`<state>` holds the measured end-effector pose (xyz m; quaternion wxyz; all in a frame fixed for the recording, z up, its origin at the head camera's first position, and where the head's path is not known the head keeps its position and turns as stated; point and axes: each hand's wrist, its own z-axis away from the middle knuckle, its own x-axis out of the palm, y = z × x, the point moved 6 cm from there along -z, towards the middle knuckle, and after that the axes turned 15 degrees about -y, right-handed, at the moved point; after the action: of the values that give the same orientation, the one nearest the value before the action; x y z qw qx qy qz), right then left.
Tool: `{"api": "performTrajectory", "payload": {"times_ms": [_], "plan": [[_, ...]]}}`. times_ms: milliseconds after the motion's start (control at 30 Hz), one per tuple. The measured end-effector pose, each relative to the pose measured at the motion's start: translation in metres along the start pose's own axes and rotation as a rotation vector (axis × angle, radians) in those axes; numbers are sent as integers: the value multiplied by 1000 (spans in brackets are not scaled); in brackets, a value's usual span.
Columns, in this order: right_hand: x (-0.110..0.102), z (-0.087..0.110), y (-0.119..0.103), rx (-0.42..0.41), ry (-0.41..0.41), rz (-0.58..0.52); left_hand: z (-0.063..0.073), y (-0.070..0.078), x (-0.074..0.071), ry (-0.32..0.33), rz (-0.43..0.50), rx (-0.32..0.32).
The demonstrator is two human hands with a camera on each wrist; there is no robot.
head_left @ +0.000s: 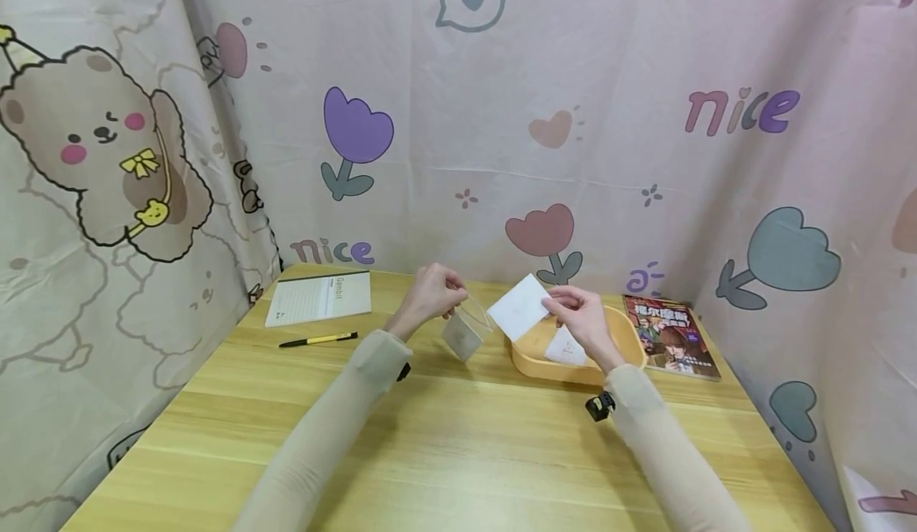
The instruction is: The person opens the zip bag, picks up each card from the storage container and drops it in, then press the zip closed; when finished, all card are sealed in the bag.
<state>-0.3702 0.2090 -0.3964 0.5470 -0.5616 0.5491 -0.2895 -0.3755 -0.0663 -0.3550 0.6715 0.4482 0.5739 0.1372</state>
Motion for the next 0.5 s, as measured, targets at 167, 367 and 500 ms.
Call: {"api": "performTrajectory", "payload": {"times_ms": [167, 367, 500], "plan": [[8, -1, -13, -74, 5, -102, 0, 1, -1, 6, 9, 11], [13, 1, -23, -141, 18, -176, 0, 1, -1, 6, 25, 5], [17, 2, -26, -182, 55, -201, 0, 1, 0, 4, 19, 4]]}}
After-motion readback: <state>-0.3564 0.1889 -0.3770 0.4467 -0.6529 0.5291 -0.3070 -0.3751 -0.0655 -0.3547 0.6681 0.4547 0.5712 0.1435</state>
